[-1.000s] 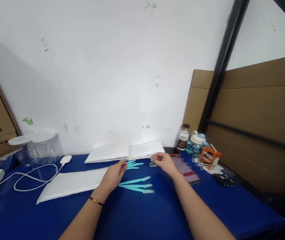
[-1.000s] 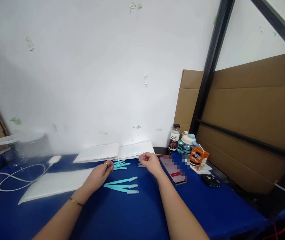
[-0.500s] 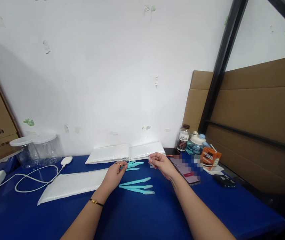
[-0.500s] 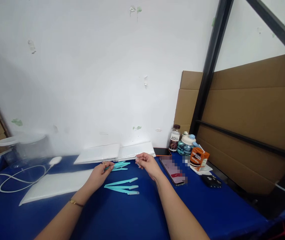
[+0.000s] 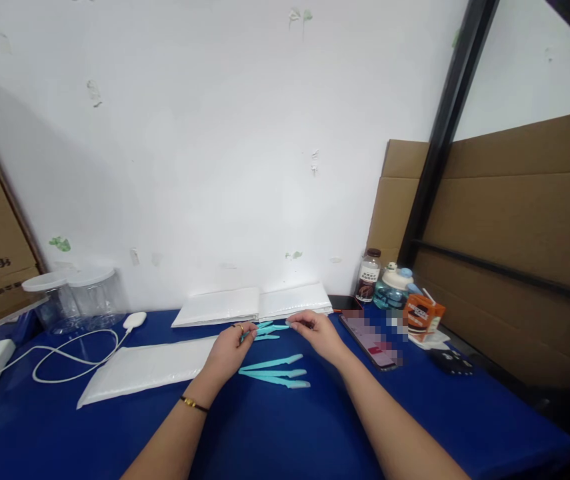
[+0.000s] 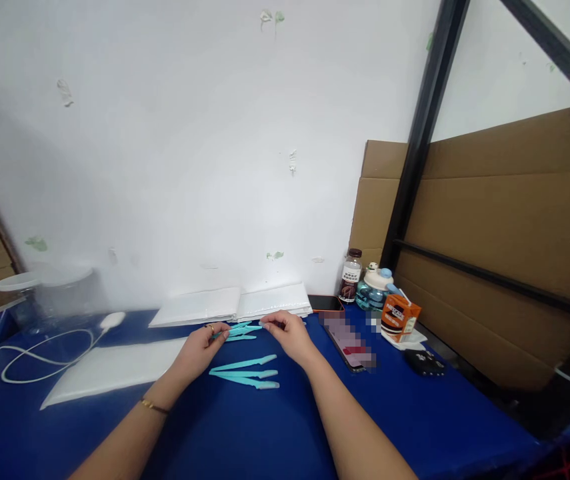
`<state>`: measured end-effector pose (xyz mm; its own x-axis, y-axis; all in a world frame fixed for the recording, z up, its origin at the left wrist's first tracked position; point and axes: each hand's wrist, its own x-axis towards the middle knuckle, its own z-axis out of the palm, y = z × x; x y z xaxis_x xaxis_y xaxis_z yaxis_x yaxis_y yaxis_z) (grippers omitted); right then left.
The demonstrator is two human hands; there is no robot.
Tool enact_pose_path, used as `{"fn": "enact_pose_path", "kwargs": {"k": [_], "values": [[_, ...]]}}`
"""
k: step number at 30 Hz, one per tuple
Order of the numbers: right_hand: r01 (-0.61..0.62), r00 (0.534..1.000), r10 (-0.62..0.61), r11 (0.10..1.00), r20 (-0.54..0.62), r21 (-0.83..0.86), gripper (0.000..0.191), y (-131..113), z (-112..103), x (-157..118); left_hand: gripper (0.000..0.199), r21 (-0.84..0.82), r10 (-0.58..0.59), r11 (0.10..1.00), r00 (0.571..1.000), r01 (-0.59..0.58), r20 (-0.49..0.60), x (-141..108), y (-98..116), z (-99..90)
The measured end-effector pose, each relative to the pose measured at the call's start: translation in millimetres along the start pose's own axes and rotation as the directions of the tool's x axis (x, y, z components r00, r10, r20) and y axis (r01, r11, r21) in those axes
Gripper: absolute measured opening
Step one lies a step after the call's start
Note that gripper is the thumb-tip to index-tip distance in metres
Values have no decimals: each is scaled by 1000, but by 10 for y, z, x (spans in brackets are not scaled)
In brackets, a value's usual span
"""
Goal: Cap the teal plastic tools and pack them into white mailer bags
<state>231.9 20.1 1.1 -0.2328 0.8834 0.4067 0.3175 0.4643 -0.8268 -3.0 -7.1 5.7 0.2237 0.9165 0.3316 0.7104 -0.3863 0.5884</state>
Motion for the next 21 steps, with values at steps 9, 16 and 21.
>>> {"fn": "enact_pose_path", "kwargs": {"k": [9, 16, 21], "values": [[-16, 1000, 15, 999, 14, 46, 22, -13, -29, -4, 32, 3, 0, 1000, 1000, 0, 5, 7, -18, -13], [-4, 996, 8, 999, 94, -38, 18, -16, 100, -29, 31, 4, 31, 1000, 998, -31, 52, -13, 13, 74], [-96, 968, 94, 995, 233, -3, 20, 42, 95, -41, 26, 99, 56, 993, 994, -65, 91, -3, 153, -2]]}}
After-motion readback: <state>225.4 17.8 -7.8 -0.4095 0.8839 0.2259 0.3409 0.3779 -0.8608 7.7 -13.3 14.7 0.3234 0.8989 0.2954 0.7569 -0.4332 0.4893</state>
